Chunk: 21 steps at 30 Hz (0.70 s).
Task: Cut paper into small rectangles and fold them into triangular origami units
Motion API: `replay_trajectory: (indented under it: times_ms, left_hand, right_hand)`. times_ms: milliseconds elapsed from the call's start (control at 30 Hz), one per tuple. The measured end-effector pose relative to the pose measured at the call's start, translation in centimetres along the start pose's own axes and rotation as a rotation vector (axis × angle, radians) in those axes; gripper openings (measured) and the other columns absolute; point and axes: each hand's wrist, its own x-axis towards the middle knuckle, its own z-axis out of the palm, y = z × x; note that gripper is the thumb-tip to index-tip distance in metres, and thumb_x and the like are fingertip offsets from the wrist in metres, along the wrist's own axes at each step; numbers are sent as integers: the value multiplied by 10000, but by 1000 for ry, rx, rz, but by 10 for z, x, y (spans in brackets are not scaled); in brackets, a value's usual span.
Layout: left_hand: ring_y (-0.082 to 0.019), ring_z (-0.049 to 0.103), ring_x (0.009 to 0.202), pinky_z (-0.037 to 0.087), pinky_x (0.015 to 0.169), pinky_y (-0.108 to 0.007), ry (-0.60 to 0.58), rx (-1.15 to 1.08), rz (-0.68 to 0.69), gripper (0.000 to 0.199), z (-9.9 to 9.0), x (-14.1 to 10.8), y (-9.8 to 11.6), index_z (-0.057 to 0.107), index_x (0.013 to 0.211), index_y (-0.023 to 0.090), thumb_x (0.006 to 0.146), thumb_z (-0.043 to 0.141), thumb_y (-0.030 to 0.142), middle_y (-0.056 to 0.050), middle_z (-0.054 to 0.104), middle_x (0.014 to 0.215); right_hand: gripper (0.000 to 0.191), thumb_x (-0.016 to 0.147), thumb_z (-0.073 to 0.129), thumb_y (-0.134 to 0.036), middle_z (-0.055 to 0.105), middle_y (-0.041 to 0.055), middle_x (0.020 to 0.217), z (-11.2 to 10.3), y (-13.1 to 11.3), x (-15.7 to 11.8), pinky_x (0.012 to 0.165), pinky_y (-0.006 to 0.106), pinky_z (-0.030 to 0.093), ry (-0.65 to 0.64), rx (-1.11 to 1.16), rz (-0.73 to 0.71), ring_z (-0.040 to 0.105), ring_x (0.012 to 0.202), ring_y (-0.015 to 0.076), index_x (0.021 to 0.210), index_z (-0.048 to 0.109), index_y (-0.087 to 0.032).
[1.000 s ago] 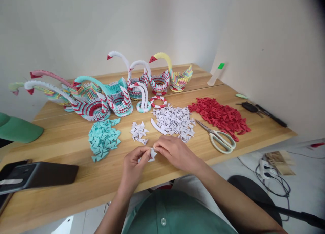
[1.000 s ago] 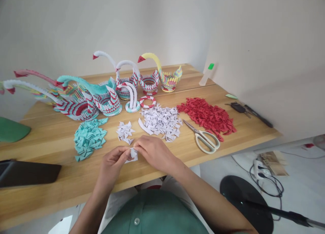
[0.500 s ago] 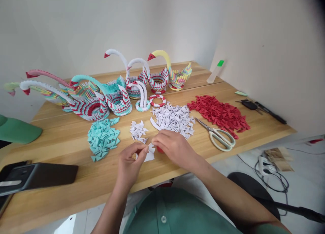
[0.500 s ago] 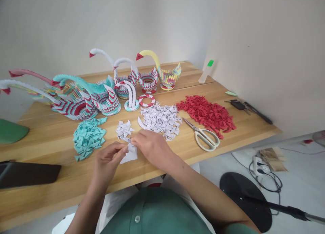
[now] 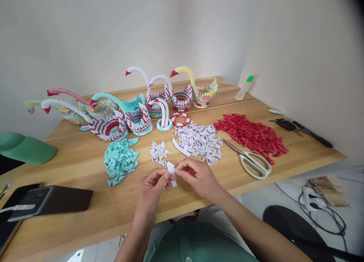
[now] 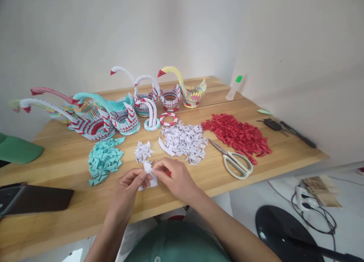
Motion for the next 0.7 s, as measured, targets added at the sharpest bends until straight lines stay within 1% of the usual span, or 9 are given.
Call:
replay_trajectory:
  times_ms: [133,200,267,333,433,500,600,700]
  left_hand:
    - [-110,524,568,427,562,-212,7,75,18,208,-1,-1,0,702,697,154,791,669,337,-23,675,633]
    - [-110,524,567,427,561,-212,23,90,27,209,0,-1,-1,694,696,154,794,663,336,-25,680,642]
    - [-108,519,558,426,555,-211,33,91,26,217,-1,0,-1,686,691,154,796,656,343,-24,678,640]
    - [-107,513,545,420,540,-209,22,95,9,232,-2,0,-1,682,678,153,788,656,356,-24,672,627]
    - [-108,505,529,406,516,-209,-37,139,-31,254,-3,0,3,686,659,147,755,671,382,-32,668,609]
    - [-109,500,522,397,509,-211,-71,176,-47,265,-4,0,6,687,654,145,743,674,394,-36,666,605]
    - [-114,501,536,397,527,-217,-80,225,-25,267,-3,-1,7,678,655,147,757,654,392,-34,658,609]
    - [-123,499,559,392,552,-228,-62,294,32,263,-2,-4,4,668,661,150,785,628,379,-27,635,607]
  right_hand:
    - [86,853,631,-146,687,-11,756,-2,0,-1,669,230,456,5,-17,-12,619,699,129,788,647,-200]
    - [83,861,633,-155,686,-5,764,-2,2,-1,674,238,464,-5,-20,-44,624,708,133,794,651,-201]
    - [91,881,623,-173,689,10,781,-2,3,-2,689,251,477,-19,-23,-118,634,734,143,801,658,-201]
    - [121,910,595,-185,695,32,798,-4,6,-1,704,269,493,-27,-36,-228,644,765,156,815,668,-199]
    - [153,941,553,-180,706,58,842,-8,10,-1,739,290,515,-35,-73,-384,654,821,169,861,683,-199]
    - [155,946,546,-174,710,65,875,-10,12,-1,765,296,522,-48,-89,-440,657,859,173,888,687,-202]
    - [131,935,568,-182,709,61,873,-11,12,-1,766,292,519,-49,-73,-421,659,865,174,877,684,-201]
    - [107,906,617,-212,701,39,803,-10,8,-2,730,279,498,-28,-27,-290,659,805,169,817,674,-197]
